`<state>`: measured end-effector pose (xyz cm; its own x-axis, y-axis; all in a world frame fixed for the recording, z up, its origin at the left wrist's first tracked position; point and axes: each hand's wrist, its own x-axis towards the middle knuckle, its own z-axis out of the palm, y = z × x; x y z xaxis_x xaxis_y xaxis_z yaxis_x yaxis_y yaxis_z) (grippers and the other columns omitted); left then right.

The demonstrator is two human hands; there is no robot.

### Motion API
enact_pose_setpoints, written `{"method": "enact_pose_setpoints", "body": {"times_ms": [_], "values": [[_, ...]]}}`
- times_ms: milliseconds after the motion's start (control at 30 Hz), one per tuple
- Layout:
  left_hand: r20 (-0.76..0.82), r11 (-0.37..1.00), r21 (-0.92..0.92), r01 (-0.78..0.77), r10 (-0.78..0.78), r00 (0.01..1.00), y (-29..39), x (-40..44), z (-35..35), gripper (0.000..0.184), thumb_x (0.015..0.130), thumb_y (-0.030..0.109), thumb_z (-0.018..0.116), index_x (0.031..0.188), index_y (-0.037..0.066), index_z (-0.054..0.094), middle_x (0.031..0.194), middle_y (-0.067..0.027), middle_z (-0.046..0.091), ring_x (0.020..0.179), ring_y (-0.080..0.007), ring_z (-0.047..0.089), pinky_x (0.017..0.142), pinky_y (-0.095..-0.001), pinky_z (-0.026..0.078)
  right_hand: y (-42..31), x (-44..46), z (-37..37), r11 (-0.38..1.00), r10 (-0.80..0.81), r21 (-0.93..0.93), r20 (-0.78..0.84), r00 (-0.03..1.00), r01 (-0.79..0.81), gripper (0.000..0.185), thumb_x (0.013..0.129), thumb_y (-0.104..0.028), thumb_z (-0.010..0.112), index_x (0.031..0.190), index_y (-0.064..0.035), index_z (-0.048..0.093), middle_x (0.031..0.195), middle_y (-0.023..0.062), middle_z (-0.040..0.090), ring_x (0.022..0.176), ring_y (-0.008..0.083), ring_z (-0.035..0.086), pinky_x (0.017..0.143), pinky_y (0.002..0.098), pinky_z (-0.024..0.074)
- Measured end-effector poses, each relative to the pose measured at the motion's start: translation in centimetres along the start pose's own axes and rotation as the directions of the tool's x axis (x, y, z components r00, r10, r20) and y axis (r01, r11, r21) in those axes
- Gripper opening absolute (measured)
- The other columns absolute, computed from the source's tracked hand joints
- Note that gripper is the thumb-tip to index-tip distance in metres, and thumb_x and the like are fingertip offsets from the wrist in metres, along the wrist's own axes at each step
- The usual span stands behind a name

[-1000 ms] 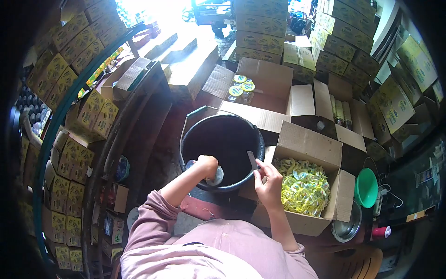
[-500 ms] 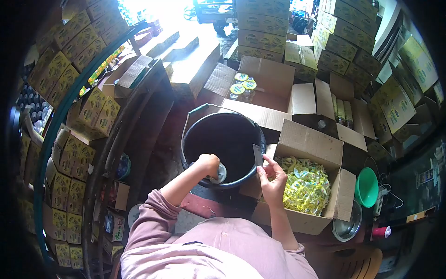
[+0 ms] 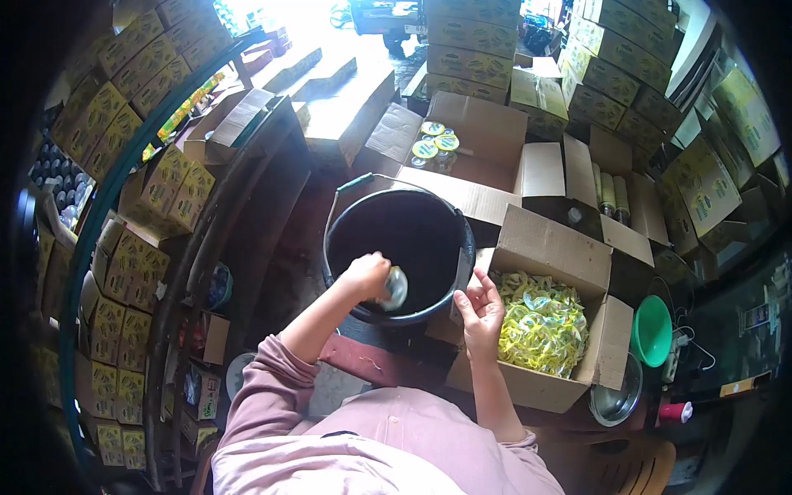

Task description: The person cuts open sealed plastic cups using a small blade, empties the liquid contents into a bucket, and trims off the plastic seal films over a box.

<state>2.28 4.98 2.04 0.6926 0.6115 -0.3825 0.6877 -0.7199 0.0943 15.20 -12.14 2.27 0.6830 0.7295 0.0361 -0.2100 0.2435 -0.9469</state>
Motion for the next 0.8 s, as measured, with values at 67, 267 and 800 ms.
{"method": "enact_pose_setpoints", "body": {"times_ms": [67, 267, 800], "values": [[0.283, 0.997, -0.081, 0.001, 0.022, 0.959, 0.2, -0.7, -1.6, 0.049, 0.05, 0.029, 0.081, 0.087, 0.002, 0.065, 0.093, -0.0161, 0.061, 0.087, -0.0289, 0.062, 0.076, -0.0364, 0.051, -0.3, -0.1, 0.3, 1.0, 0.008, 0.017, 0.005, 1.0, -0.008, 0.044, 0.077, 0.003, 0.063, 0.118, -0.0006, 0.049, 0.076, -0.0037, 0.051, 0.068, 0.0017, 0.049, 0.067, 0.0153, 0.0423], [0.278, 0.999, -0.046, 0.024, -0.01, 0.961, 0.4, 0.3, -0.6, 0.043, 0.053, 0.029, 0.08, 0.084, 0.002, 0.067, 0.086, -0.0124, 0.066, 0.082, -0.0228, 0.064, 0.074, -0.0316, 0.052, -0.5, -0.5, -0.6, 1.0, 0.002, -0.001, 0.03, 1.0, -0.002, 0.045, 0.076, 0.003, 0.063, 0.119, -0.0014, 0.05, 0.079, -0.0015, 0.057, 0.071, 0.0036, 0.053, 0.069, 0.0159, 0.0427], [0.31, 0.999, -0.031, -0.03, 0.038, 0.95, 0.4, -0.1, -1.7, 0.041, 0.057, 0.033, 0.077, 0.079, 0.001, 0.068, 0.081, -0.0139, 0.066, 0.076, -0.0232, 0.065, 0.07, -0.0322, 0.053, 0.1, 0.9, -0.8, 1.0, -0.006, -0.018, 0.044, 0.999, 0.007, 0.043, 0.075, 0.003, 0.064, 0.116, -0.0007, 0.051, 0.076, -0.0024, 0.055, 0.069, 0.0031, 0.052, 0.067, 0.0155, 0.0424]]}}
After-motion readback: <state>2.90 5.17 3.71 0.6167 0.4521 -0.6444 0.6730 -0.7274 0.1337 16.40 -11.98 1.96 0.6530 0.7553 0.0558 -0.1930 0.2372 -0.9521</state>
